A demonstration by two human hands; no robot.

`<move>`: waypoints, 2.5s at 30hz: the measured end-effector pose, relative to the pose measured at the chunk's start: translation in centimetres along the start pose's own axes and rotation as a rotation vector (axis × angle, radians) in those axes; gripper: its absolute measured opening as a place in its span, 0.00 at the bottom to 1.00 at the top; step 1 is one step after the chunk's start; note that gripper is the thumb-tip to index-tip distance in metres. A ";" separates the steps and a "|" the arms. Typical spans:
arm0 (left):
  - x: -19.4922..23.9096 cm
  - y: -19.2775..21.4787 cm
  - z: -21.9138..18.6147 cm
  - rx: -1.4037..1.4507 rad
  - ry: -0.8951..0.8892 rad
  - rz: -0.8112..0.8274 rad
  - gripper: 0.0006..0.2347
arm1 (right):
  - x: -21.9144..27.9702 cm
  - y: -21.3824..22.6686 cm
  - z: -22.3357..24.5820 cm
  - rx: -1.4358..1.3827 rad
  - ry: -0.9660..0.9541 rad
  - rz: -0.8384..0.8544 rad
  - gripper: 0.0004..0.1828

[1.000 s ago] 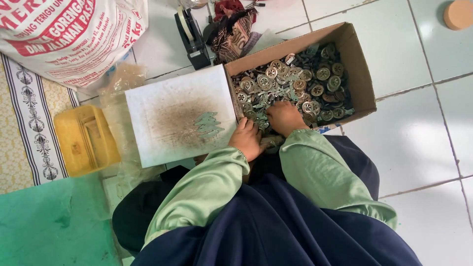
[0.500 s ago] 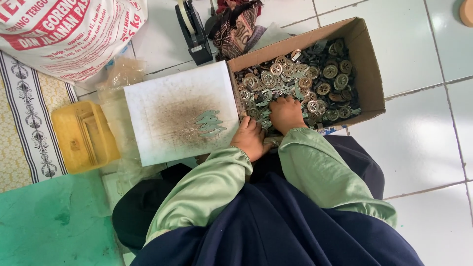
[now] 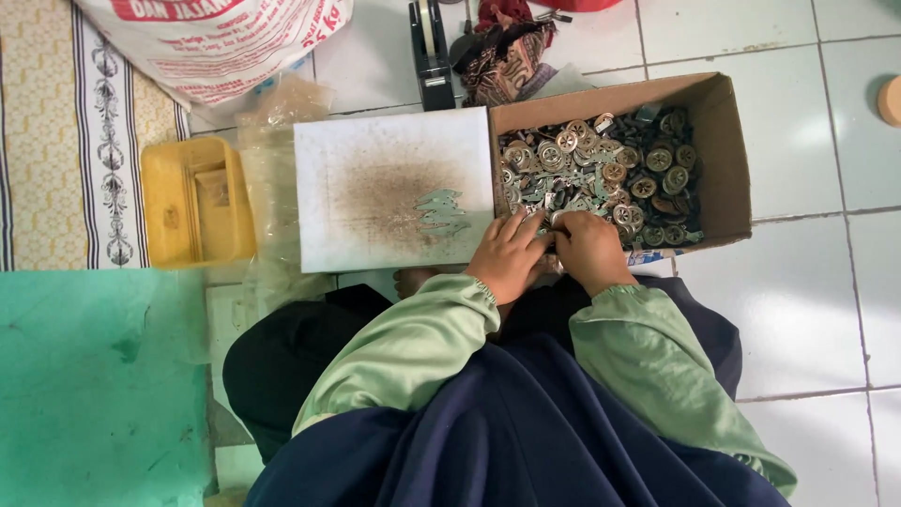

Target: Sorting small decorative metal pieces from a cardboard box and placing them into individual small plastic bags.

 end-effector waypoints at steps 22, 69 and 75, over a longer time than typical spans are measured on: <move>14.5 0.3 10.6 0.170 0.356 0.068 0.25 | -2.4 -3.7 17.1 -0.044 0.301 -0.035 0.10; -2.4 -5.2 1.5 -0.325 0.042 0.733 0.28 | -7.6 -6.9 0.6 0.085 0.074 0.146 0.09; -1.6 -3.4 1.3 -0.165 -0.035 0.485 0.22 | -7.2 -6.2 -1.0 -0.084 -0.041 0.207 0.13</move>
Point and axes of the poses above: each hand's wrist, its own x-axis away from the middle knuckle, its own y-axis out of the back of the hand, z = x × y, the point moved 7 cm from there along -x, towards the middle knuckle, and after that the axes turned 14 degrees about z, right-handed, at the moved point
